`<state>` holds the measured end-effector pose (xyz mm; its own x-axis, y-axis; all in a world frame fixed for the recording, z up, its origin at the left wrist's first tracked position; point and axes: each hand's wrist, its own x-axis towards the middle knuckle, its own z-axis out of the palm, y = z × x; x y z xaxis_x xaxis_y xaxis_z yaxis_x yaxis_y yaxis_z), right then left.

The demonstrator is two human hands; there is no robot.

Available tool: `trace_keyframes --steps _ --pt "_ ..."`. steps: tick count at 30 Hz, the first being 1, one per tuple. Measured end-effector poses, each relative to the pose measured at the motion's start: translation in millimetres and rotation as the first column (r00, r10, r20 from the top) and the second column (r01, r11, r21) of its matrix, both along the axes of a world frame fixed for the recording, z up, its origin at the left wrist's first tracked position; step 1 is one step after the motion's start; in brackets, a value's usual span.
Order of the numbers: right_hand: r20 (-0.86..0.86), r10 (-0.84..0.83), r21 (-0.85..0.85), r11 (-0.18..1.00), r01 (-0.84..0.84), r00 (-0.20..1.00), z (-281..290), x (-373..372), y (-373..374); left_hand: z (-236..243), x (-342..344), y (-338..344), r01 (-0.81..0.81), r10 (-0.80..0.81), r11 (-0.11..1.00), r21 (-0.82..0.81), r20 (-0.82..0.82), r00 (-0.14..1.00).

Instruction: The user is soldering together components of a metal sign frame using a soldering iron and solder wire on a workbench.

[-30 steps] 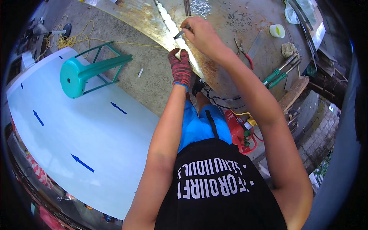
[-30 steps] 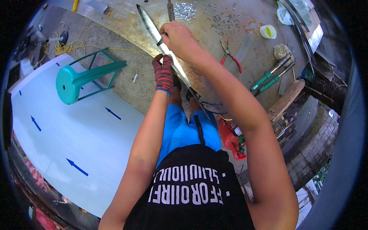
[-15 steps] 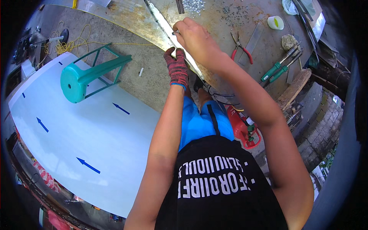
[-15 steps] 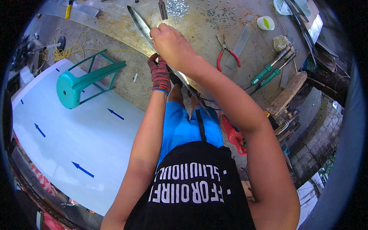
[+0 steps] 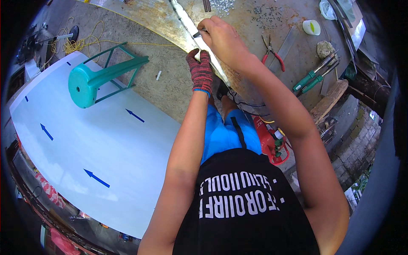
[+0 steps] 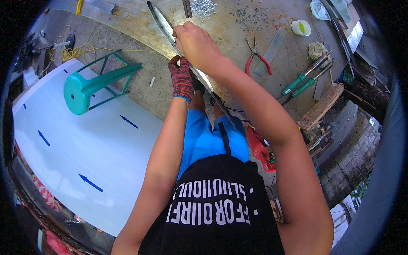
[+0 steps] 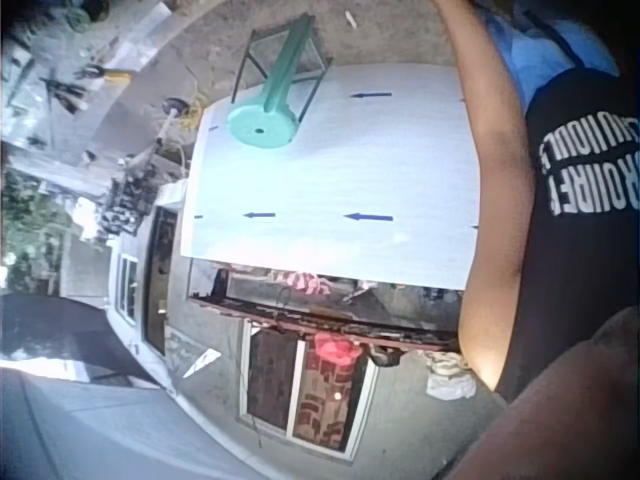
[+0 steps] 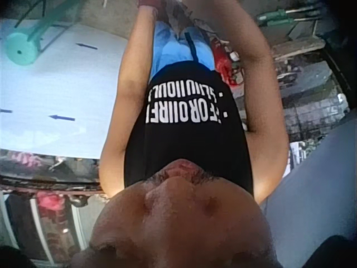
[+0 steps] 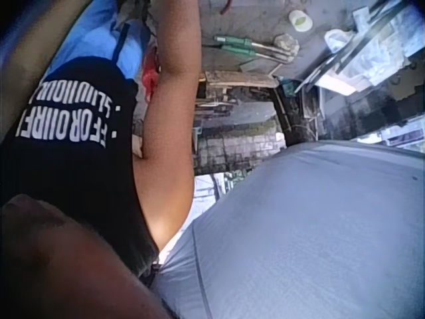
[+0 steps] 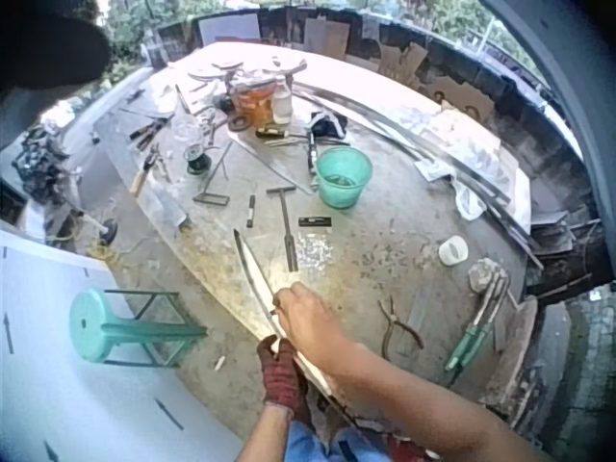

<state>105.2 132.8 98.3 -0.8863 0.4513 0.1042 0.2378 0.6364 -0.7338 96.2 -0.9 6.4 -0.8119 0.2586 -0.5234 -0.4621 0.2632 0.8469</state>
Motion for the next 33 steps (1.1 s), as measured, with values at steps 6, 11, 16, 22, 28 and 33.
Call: trace_keyframes --steps 6,11,16,22,28,33 --pt "0.014 -0.007 -0.017 1.0 0.007 1.0 -1 -2 0 -14 -2 -3 0.008 -0.008 1.0 -0.014 -0.008 1.0" --pt "0.001 -0.011 -0.01 1.0 0.011 1.0 -1 -1 1 -17 -1 -3 -0.003 0.003 1.0 -0.007 0.0 1.0" --pt "-0.012 -0.088 -0.018 0.996 0.088 0.996 16 17 11 -20 7 4 0.003 -0.004 0.999 -0.043 -0.009 1.0" --pt "-0.251 -0.415 -0.053 0.908 0.416 0.875 77 81 53 -49 -11 -17 -0.053 0.052 0.999 -0.012 -0.067 0.996" --pt "-0.363 -0.801 0.17 0.445 0.879 0.476 74 233 121 -18 -1 -8 0.012 -0.02 0.996 0.092 0.08 0.997" --pt "-0.324 -0.929 -0.116 0.225 0.968 0.177 42 281 148 -8 -1 -5 0.016 -0.03 0.994 0.11 0.127 0.991"
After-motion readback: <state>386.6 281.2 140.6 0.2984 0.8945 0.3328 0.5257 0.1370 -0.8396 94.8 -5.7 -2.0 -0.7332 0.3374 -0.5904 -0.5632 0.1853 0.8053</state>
